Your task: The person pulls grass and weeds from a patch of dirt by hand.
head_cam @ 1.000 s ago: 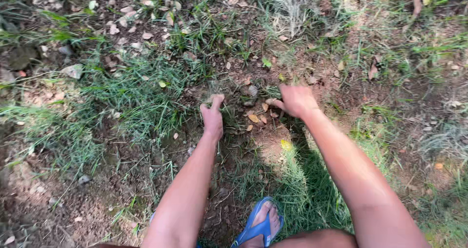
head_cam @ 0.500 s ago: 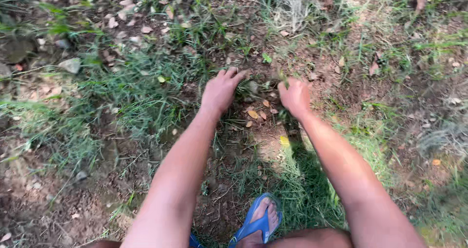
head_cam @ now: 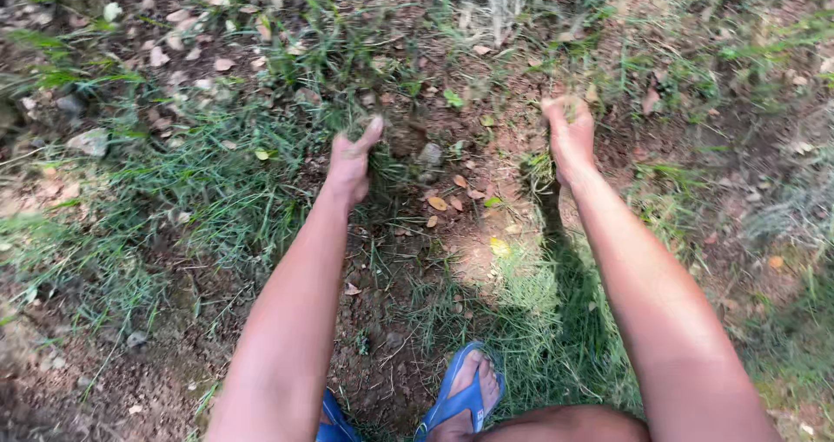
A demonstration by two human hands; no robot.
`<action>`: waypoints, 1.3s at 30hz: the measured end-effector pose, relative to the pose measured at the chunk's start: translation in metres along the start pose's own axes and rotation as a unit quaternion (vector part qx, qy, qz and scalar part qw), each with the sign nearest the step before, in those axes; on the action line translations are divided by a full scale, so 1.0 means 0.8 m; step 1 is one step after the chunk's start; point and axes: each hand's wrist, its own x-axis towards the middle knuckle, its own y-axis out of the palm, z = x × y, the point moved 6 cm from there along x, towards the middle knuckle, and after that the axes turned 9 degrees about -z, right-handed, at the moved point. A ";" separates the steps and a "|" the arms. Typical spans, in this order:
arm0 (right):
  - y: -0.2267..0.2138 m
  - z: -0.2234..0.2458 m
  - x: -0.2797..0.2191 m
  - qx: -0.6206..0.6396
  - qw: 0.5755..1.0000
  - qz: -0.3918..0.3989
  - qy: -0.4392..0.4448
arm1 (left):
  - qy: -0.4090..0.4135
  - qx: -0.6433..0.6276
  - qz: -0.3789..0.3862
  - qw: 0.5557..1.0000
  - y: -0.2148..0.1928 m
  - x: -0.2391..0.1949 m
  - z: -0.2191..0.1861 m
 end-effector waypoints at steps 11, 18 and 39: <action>0.175 0.167 -0.096 -0.453 0.793 0.252 -0.321 | -0.076 -0.218 0.006 0.973 -0.113 -0.080 -0.082; 0.286 0.011 -0.040 -0.499 0.737 0.271 -0.366 | -0.028 -0.232 -0.060 0.971 -0.144 -0.094 -0.091; 0.046 -0.071 0.097 0.155 0.975 -0.145 0.066 | 0.036 0.167 -0.048 0.984 0.088 -0.097 -0.155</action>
